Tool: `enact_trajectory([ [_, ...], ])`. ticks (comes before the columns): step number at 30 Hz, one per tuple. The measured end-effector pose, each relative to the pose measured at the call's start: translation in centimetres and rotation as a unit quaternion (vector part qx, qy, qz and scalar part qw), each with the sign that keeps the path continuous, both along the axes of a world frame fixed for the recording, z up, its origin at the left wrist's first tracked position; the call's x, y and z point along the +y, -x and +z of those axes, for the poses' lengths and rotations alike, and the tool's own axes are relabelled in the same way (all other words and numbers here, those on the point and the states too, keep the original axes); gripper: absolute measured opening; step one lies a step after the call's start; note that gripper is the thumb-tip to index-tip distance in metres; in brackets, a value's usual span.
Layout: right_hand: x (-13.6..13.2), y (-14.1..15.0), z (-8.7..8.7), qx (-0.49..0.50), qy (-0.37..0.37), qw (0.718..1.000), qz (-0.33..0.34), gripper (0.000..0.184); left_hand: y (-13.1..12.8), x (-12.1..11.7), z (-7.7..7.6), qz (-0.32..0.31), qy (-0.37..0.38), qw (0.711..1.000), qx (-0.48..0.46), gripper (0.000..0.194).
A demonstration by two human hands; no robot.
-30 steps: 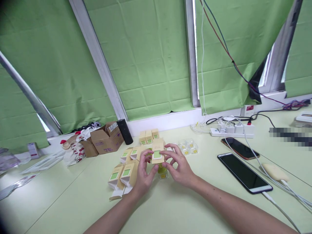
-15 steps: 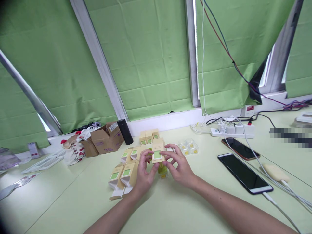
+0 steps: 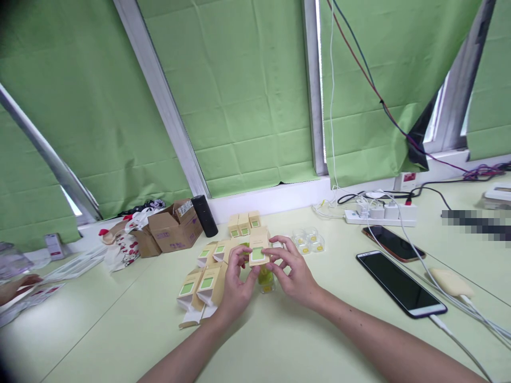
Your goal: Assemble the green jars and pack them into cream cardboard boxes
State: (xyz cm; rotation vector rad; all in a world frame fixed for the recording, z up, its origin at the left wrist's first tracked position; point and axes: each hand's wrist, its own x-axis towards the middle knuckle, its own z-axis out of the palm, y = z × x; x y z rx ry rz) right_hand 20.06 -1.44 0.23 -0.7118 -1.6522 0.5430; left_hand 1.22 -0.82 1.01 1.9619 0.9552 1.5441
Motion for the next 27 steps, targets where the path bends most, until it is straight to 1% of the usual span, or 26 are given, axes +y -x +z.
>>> enact_trajectory([
  [7, 0.12, -0.11, -0.2, -0.002, 0.0, 1.0, 0.002, 0.023, -0.15, -0.17, 0.09, 0.015, 0.015, 1.0, 0.004, 0.03],
  [19, 0.27, -0.12, -0.44, 0.002, 0.02, 1.0, 0.014, 0.021, -0.19, -0.11, 0.05, 0.027, 0.012, 1.0, 0.008, 0.024],
  [23, 0.29, -0.05, -0.41, 0.005, 0.019, 1.0, 0.016, 0.023, -0.14, -0.02, -0.04, 0.03, -0.003, 0.999, 0.015, 0.024],
  [27, 0.3, 0.05, -0.39, -0.002, 0.026, 1.0, 0.015, 0.029, 0.08, 0.03, -0.15, 0.023, -0.043, 0.999, 0.018, 0.029],
])
